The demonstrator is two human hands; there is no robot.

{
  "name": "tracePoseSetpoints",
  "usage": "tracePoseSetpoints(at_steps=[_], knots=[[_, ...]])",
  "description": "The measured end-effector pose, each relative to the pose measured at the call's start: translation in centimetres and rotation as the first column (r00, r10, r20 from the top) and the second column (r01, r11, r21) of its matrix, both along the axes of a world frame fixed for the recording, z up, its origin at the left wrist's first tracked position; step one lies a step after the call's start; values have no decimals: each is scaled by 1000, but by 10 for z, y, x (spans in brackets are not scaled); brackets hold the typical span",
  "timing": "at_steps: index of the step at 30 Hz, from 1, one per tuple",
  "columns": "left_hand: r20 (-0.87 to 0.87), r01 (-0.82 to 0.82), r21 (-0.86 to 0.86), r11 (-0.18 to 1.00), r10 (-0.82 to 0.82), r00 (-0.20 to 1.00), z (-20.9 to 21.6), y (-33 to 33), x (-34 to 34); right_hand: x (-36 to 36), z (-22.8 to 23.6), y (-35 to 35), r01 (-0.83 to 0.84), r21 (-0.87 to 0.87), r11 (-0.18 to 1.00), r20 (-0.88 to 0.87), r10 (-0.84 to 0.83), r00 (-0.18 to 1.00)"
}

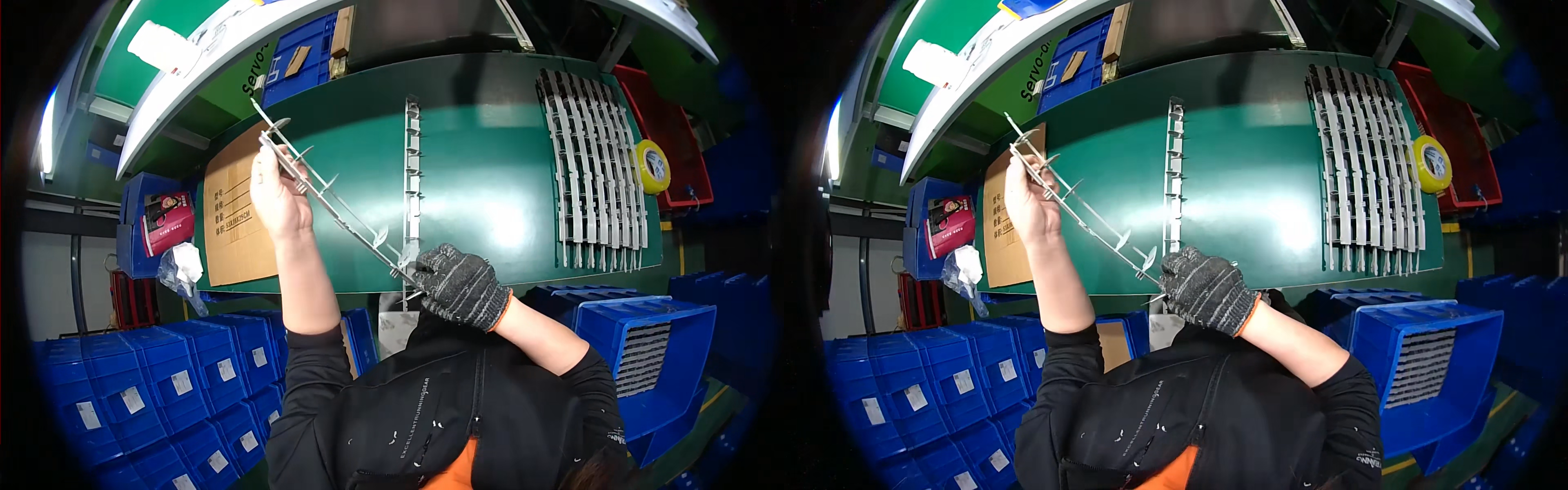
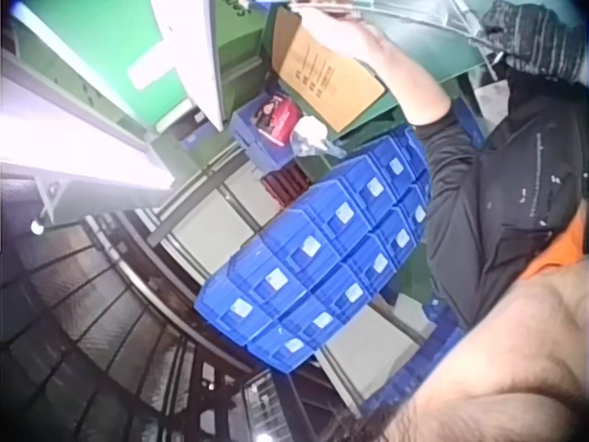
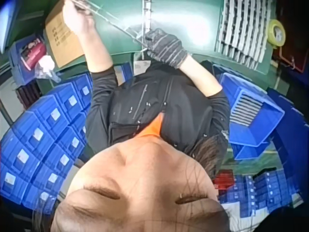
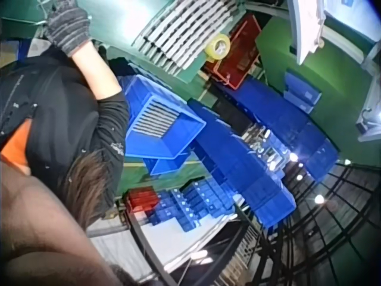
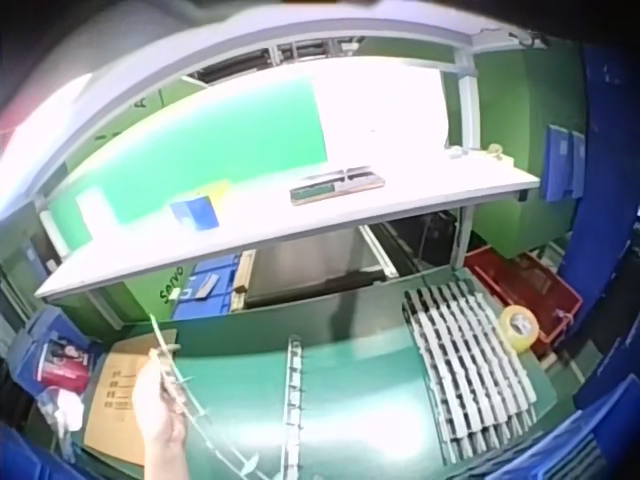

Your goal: The person trims plastic pieces using a blade, fits them together by hand to assemble plastic racks, and places the assembled racks onto a stack on the table.

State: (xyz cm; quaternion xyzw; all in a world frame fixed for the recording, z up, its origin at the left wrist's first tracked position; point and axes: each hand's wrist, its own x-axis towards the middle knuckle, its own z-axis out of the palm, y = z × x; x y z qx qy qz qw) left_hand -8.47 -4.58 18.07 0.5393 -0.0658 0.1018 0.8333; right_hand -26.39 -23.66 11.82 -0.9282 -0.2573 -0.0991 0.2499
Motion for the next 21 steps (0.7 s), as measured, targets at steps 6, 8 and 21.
tracePoseSetpoints(at_steps=[6, 8, 21], knots=[[466, -2, -34, 999, 17, 885, 101, 31, -26, 6, 24, -7, 119, 552, 825, 201, -270, 941], [530, 100, -35, 994, -66, 845, 124, 43, -33, 1, 17, -14, 453, 843, 289, -385, -264, 885], [-528, 651, 238, 721, -466, 710, -41, -43, -88, 8, 19, -17, 368, 524, 768, -273, -258, 927]])
